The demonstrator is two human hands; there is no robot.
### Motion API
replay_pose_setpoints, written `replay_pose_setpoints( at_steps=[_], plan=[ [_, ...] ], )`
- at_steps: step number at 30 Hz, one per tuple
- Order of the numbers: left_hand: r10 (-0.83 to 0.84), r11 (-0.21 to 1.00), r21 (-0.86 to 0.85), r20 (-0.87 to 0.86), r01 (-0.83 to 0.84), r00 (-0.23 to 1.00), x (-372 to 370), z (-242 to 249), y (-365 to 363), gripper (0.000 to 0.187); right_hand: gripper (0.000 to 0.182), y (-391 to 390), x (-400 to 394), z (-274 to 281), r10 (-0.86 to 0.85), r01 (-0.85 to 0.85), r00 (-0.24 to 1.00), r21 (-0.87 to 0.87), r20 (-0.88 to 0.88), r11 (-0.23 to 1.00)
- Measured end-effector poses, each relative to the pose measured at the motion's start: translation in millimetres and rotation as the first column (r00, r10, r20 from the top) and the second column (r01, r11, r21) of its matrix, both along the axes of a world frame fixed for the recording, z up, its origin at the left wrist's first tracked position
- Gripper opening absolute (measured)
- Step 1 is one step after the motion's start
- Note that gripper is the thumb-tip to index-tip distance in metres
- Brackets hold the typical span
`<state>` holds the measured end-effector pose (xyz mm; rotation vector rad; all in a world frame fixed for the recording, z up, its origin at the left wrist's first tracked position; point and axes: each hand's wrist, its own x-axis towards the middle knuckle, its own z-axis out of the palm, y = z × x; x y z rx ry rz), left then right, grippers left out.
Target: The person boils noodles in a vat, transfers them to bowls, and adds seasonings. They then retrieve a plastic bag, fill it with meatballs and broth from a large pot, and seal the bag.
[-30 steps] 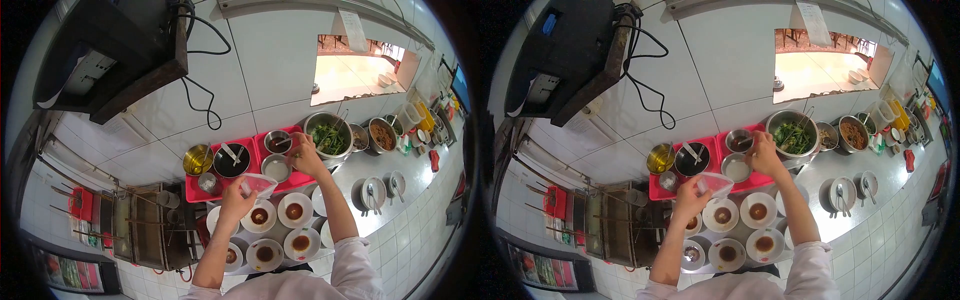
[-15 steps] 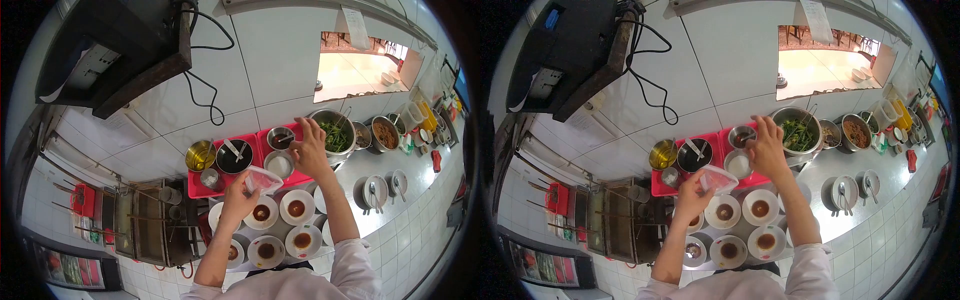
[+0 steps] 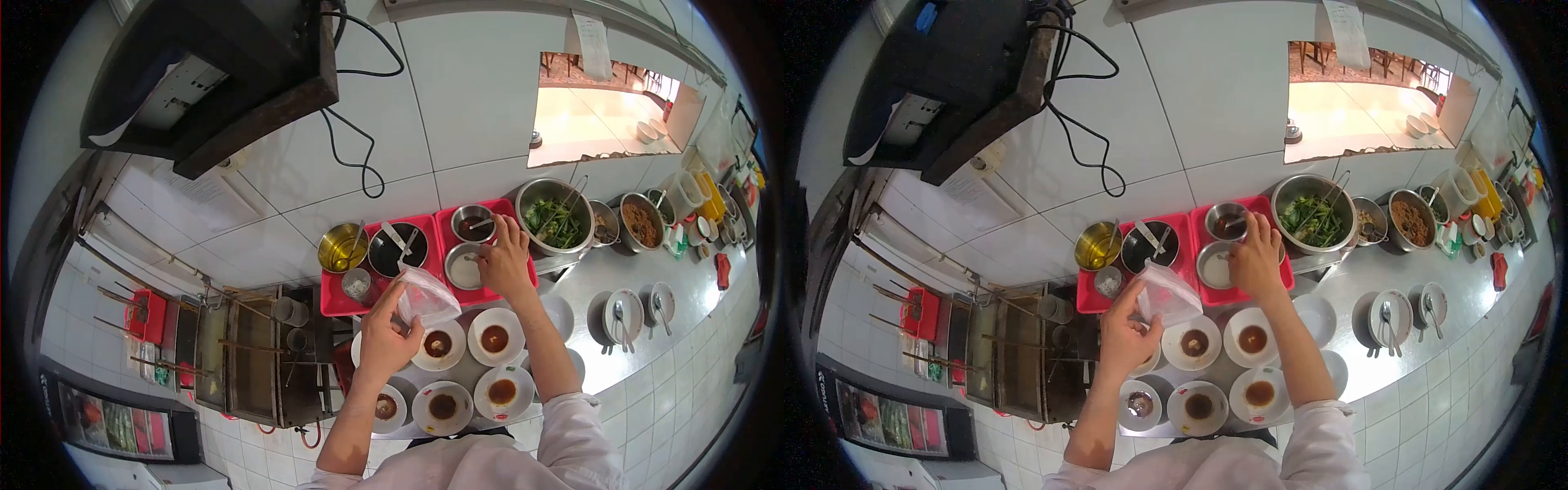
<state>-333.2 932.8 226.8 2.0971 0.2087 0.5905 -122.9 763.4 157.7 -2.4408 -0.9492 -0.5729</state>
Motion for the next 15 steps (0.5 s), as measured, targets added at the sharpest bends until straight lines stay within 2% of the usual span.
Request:
replay_pose_setpoints(
  at_steps=[5,6,7,8,10,15],
  plan=[
    [0.021,0.999,0.036,0.004,-0.021,1.000,-6.4,7.0,-0.5,0.067,0.018,-0.3,-1.6,-3.2,-0.003,0.004,1.000,0.025,-0.020,1.000],
    [-0.046,0.981,-0.189,-0.070,0.032,0.996,-7.9,7.0,1.3,0.068,0.019,-1.7,-2.7,-4.0,-0.005,0.006,1.000,0.041,-0.025,0.999],
    [-0.127,0.910,-0.409,-0.126,0.065,0.984,-9.2,6.7,2.8,0.069,0.019,-2.9,-3.7,-6.1,-0.009,0.010,1.000,0.041,-0.027,0.999],
    [-0.130,0.910,-0.410,-0.125,0.068,0.984,-10.4,5.5,5.3,0.069,0.019,-3.1,-3.2,-8.5,-0.012,0.013,0.999,0.035,-0.029,0.999],
    [-0.108,0.940,-0.340,-0.226,0.025,0.968,-12.8,2.9,10.1,0.070,0.020,-4.9,-1.8,-10.2,-0.017,0.017,1.000,0.030,-0.026,0.999],
    [-0.095,0.952,-0.305,-0.240,0.018,0.966,-21.5,5.0,1.2,0.069,0.025,-5.8,-0.1,-20.1,-0.037,0.037,0.999,0.003,-0.024,0.999]
  ],
)
